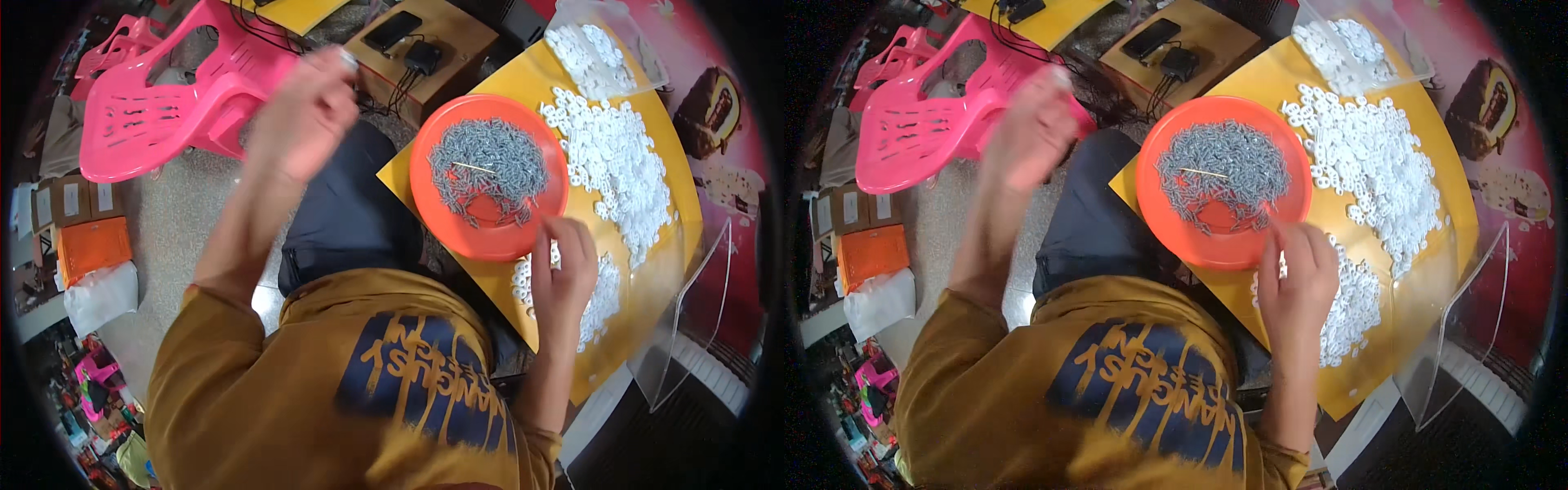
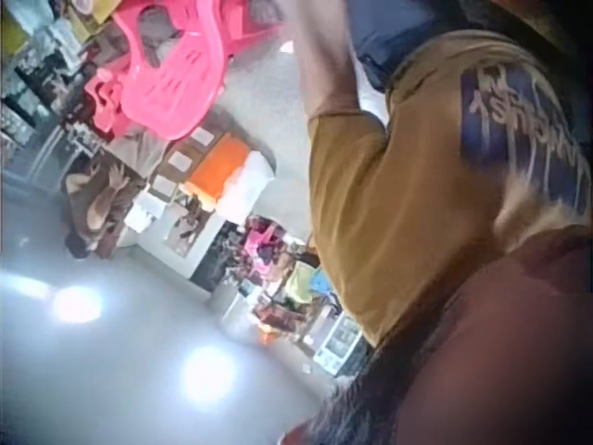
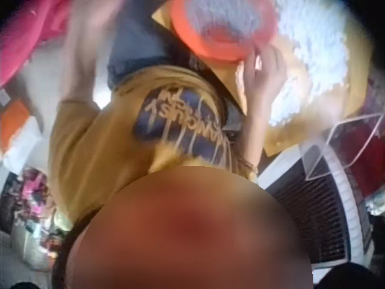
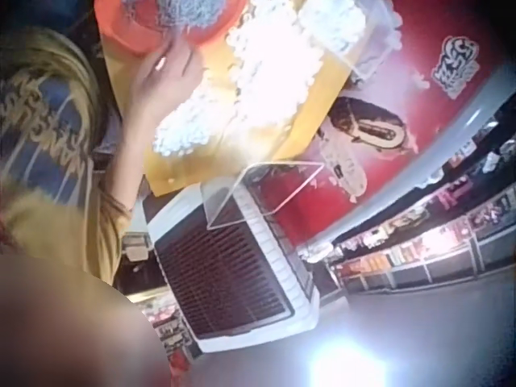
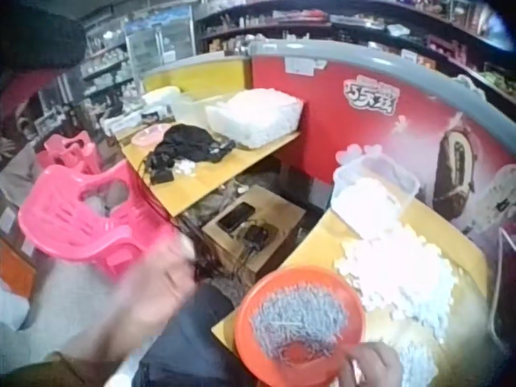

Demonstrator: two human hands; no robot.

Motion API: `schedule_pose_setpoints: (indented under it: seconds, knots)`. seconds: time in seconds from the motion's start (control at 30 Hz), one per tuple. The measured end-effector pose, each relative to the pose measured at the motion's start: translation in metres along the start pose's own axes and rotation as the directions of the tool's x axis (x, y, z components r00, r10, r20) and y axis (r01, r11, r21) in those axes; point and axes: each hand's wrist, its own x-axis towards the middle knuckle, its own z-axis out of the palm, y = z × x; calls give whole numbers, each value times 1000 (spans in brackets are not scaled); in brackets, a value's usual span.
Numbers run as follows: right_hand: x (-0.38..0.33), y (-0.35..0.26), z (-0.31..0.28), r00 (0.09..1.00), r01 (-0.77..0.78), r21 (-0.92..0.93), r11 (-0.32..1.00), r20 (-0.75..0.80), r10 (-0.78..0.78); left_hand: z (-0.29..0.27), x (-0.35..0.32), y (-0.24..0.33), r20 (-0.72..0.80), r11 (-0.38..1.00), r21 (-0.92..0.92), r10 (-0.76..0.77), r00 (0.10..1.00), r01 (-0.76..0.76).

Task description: Manually inserting small metal pins into plastic connector housings at a workbench.

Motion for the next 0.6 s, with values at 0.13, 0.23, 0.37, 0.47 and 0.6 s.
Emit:
schedule_pose_setpoints:
  seconds: [0.13, 0.23, 0.37, 0.47, 0.6]
  knots:
    - [25, 5, 13, 989, 131, -232, 964, 90, -113, 14, -38, -70, -49, 957, -33, -291, 955, 290]
    - [31, 12, 21, 983, 119, -275, 954, 168, -74, 20, -54, -74, 6, 932, 6, -363, 932, 363]
    - [34, 22, 26, 979, 138, -230, 963, 178, -98, 23, -56, -55, 53, 960, 136, -253, 966, 243]
    - [37, 28, 28, 980, 121, -155, 981, 174, -93, 22, -54, -48, 76, 968, 171, -198, 977, 183]
    - [37, 29, 29, 986, 65, -44, 997, 157, -57, 30, -58, -56, 62, 955, 162, -262, 963, 249]
